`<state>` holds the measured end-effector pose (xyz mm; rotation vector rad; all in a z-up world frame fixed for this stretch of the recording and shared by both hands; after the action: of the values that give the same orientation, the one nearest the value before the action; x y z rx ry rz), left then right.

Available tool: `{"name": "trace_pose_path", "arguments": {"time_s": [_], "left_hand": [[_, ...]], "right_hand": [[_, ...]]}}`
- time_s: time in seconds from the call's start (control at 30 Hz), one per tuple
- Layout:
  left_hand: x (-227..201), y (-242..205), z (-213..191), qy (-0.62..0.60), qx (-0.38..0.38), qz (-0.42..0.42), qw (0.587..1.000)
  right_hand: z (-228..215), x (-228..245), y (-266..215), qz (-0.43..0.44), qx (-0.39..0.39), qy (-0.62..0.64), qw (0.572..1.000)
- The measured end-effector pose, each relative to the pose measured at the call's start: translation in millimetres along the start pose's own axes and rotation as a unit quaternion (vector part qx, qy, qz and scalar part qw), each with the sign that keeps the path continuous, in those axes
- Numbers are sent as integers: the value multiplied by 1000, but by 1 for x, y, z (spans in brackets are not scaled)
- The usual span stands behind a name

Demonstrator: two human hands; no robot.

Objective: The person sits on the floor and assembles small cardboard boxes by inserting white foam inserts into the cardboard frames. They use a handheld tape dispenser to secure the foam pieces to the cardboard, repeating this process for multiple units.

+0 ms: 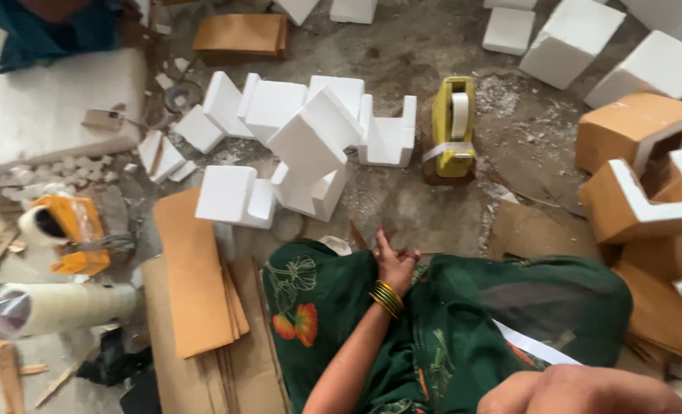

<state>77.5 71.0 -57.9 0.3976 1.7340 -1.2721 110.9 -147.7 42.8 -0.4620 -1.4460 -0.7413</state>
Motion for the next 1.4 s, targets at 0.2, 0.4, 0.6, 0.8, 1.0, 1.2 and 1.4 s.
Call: {"name": "trace_pose_path", "arguments": {"time_s": [0.2,0.4,0.6,0.8,1.0,1.2,1.4], "left_hand": [[-48,-13,-6,137,-22,140,980],[-200,21,-61,363,-411,452,703],[-233,128,-121,398,-384,284,783],[-220,138,-189,159,-426,359,815],[-189,52,-124,69,-113,398,908],[-97,3,-20,229,53,172,957],[-55,18,-8,191,-25,162,968]], "right_hand": [[-54,46,-59,64,-10,-78,995],[-138,74,-78,124,-125,-241,955],[-187,56,-52,76,-238,-454,855],[-213,55,-46,24,-210,-643,736],[-195,13,-38,45,-116,-625,770],[-191,-92,-28,142,20,-654,743],[-192,-137,7,367,146,-674,624]]}}
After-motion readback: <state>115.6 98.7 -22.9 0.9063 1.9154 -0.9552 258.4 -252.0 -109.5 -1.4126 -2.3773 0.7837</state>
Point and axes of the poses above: each hand's wrist, its own y-axis towards the middle knuckle, its own z-axis out of the palm, x = y × z, the point moved 5 cm from there along y, towards the middle knuckle, and after that the axes turned 14 degrees about -z, right-handed, at the moved point
